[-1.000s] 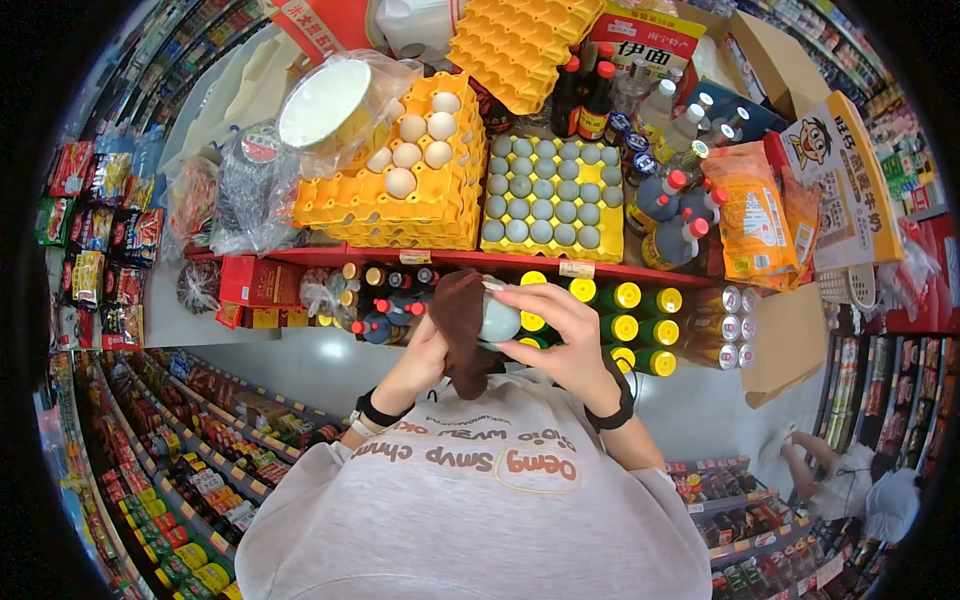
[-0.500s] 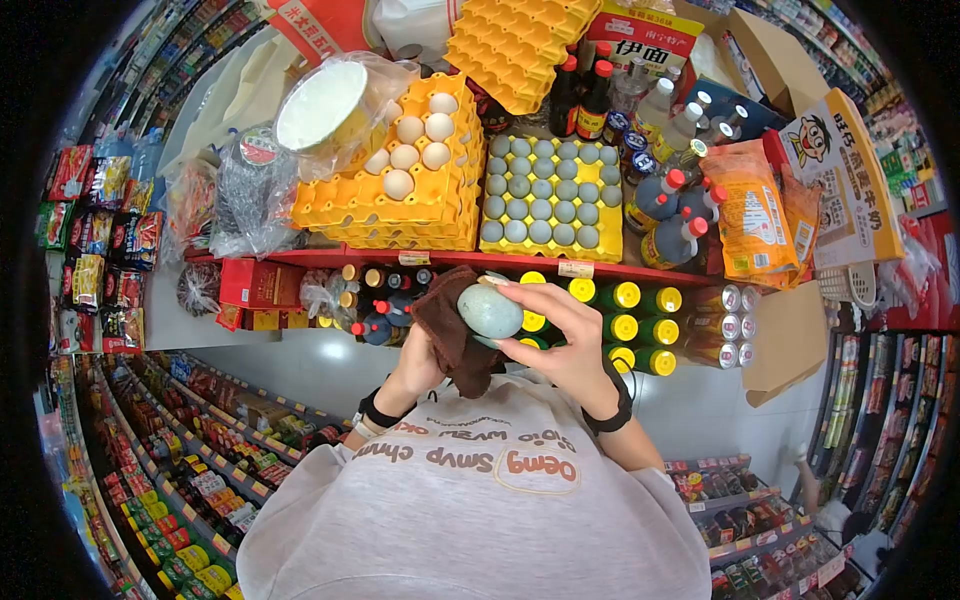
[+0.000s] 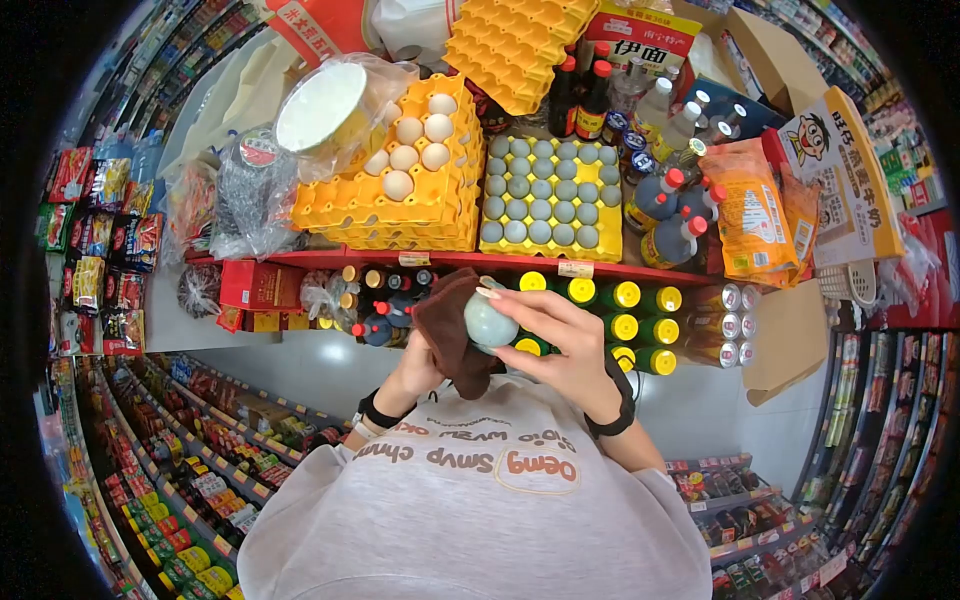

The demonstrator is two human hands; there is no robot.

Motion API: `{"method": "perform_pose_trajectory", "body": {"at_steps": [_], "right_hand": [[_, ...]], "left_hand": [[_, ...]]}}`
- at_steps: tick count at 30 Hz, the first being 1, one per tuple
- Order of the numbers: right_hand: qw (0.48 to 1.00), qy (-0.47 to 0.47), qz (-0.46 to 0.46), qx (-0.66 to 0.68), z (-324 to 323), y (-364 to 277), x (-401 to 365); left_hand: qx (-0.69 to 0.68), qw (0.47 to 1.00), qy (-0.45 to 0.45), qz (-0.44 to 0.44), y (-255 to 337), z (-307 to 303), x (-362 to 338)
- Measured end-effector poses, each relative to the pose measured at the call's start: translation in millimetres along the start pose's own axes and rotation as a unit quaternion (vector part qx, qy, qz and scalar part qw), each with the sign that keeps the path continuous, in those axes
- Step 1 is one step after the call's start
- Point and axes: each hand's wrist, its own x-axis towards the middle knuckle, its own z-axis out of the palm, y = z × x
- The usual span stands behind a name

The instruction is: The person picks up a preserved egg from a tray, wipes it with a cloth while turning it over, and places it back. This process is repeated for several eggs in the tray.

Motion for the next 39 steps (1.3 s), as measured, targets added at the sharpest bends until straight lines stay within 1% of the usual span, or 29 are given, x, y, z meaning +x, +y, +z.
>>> {"method": "perform_pose_trajectory", "body": {"at_steps": [1,2,4,8,10,11,13,16,17,19,20,22,23,24,26,27,28,29,30,32,34,35,36,38,39], "right_hand": [[1.000,0.000,0.000,0.000,0,0,0],[1.000,-0.003,-0.003,-0.011,0,-1,-1],[1.000,-0.006,-0.007,-0.022,0,0,-1],[1.000,0.000,-0.015,-0.020,0,0,-2],[1.000,0.000,-0.014,-0.019,0,-1,-3],[1.000,-0.007,-0.008,-0.019,0,-1,-4],[1.000,-0.014,-0.003,-0.020,0,-2,-4],[1.000,-0.005,0.012,-0.008,1,-2,-4],[0.999,0.015,0.048,0.021,3,0,-5],[0.987,0.042,0.115,0.102,9,11,-13],[0.987,0.041,0.114,0.101,11,11,-14],[0.963,0.100,0.132,0.210,16,9,-11],[0.964,0.099,0.131,0.211,16,9,-10],[0.961,0.100,0.135,0.221,16,8,-10],[0.955,0.100,0.143,0.241,14,8,-11],[0.955,0.099,0.143,0.241,13,11,-12],[0.971,0.051,0.117,0.202,13,16,-14],[0.983,0.002,0.092,0.161,12,19,-15],[0.991,-0.013,0.084,0.108,12,14,-13],[0.996,-0.032,0.069,0.039,19,12,-8],[0.996,-0.015,0.083,0.019,21,13,-10],[0.995,-0.001,0.096,-0.001,22,14,-10],[0.995,0.000,0.096,0.000,24,15,-10],[0.971,0.069,0.176,0.149,26,17,-11],[0.971,0.056,0.166,0.164,25,22,-14]], "left_hand": [[0.006,1.000,0.014,-0.008,0,1,-1],[0.006,1.000,0.014,-0.008,-1,-1,-3],[-0.037,0.999,-0.001,-0.026,-3,-5,-4],[-0.035,0.999,-0.002,-0.024,6,3,-5],[-0.032,0.998,0.024,-0.056,6,3,-7],[-0.033,0.998,0.025,-0.056,4,1,-7],[0.022,0.999,0.029,-0.031,-2,-4,-6],[0.054,0.998,0.028,-0.033,3,-3,-5],[0.054,0.998,0.030,-0.031,4,-2,-4],[0.025,0.998,0.065,-0.004,6,0,0],[0.024,0.998,0.065,-0.003,9,4,2],[0.057,0.986,0.145,0.067,14,9,8],[0.024,0.979,0.186,0.084,13,8,12],[0.024,0.979,0.186,0.085,10,1,15],[0.064,0.969,0.227,0.071,4,-13,19],[0.040,0.968,0.240,0.067,4,-12,22],[0.040,0.968,0.240,0.067,4,-11,23],[0.003,0.970,0.235,0.064,5,-9,25],[-0.033,0.971,0.229,0.060,5,-7,27],[-0.012,0.969,0.242,0.043,5,-4,27],[-0.120,0.972,0.199,0.015,12,0,26],[-0.104,0.981,0.161,0.014,10,-7,26],[-0.104,0.981,0.161,0.014,14,-9,24],[-0.270,0.960,0.078,-0.013,24,-9,21],[-0.282,0.957,0.067,-0.005,25,-5,19]]}}
